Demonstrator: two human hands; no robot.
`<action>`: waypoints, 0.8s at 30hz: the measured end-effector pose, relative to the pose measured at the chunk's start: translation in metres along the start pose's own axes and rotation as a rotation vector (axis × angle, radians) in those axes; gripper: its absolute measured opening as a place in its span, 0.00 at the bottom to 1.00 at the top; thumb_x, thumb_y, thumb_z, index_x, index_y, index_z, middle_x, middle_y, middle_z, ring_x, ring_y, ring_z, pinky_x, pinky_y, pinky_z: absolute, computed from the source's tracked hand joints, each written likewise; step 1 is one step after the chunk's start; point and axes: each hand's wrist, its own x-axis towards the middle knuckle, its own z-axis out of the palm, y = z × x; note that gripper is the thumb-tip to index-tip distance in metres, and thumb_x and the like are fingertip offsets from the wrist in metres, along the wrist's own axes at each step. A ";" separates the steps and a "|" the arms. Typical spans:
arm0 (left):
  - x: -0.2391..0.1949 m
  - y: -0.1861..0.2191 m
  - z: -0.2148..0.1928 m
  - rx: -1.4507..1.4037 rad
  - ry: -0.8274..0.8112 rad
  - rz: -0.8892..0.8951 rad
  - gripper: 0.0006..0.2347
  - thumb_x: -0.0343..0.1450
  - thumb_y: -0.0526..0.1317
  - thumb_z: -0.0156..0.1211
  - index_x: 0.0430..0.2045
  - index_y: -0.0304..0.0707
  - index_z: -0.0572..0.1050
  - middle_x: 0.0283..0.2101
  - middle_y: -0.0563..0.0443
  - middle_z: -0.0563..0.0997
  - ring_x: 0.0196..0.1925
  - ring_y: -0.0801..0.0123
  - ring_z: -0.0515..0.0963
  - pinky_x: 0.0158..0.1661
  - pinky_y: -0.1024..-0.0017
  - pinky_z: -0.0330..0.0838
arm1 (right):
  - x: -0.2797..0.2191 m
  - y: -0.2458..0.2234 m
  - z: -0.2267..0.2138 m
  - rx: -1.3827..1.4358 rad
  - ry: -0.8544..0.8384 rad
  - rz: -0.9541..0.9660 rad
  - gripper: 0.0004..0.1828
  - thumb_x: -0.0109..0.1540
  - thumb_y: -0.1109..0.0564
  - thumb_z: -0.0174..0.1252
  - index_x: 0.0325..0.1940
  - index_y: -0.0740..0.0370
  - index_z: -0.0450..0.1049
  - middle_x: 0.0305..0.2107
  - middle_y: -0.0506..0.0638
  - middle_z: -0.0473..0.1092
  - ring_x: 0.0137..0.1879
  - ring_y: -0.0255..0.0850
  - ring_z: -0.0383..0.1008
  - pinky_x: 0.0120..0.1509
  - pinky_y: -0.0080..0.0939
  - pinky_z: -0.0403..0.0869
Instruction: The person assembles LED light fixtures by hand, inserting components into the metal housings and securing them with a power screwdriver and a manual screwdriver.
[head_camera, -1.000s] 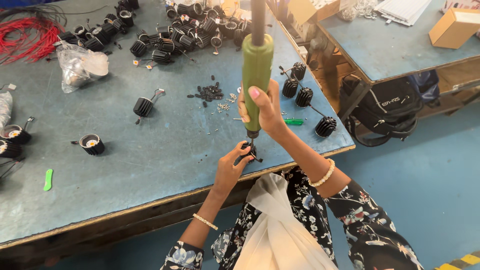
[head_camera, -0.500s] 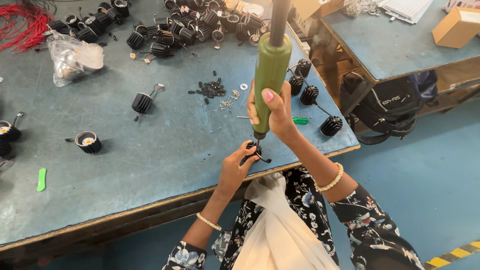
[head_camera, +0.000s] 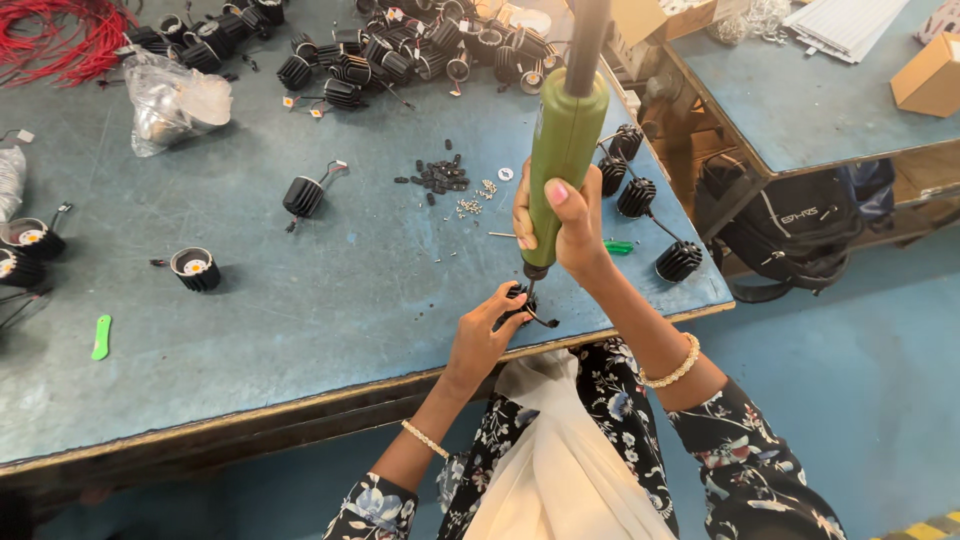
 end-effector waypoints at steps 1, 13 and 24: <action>0.000 0.000 0.000 0.010 -0.001 0.002 0.11 0.68 0.34 0.69 0.41 0.30 0.77 0.58 0.37 0.79 0.54 0.50 0.84 0.51 0.65 0.78 | 0.000 0.000 0.000 0.003 0.001 -0.006 0.32 0.67 0.34 0.57 0.34 0.68 0.63 0.20 0.53 0.63 0.22 0.37 0.66 0.26 0.36 0.69; -0.001 0.000 -0.001 0.007 -0.011 0.022 0.11 0.69 0.33 0.68 0.42 0.30 0.76 0.58 0.35 0.79 0.53 0.49 0.83 0.50 0.65 0.78 | 0.000 0.000 -0.002 0.005 0.008 0.001 0.31 0.66 0.34 0.57 0.35 0.67 0.62 0.19 0.53 0.63 0.21 0.37 0.65 0.26 0.36 0.69; -0.002 -0.002 0.000 0.002 -0.006 0.025 0.10 0.69 0.33 0.67 0.42 0.31 0.76 0.58 0.35 0.79 0.52 0.50 0.85 0.50 0.65 0.79 | -0.005 0.001 -0.004 0.041 0.019 0.031 0.32 0.65 0.33 0.59 0.40 0.68 0.63 0.19 0.54 0.64 0.21 0.38 0.66 0.25 0.36 0.68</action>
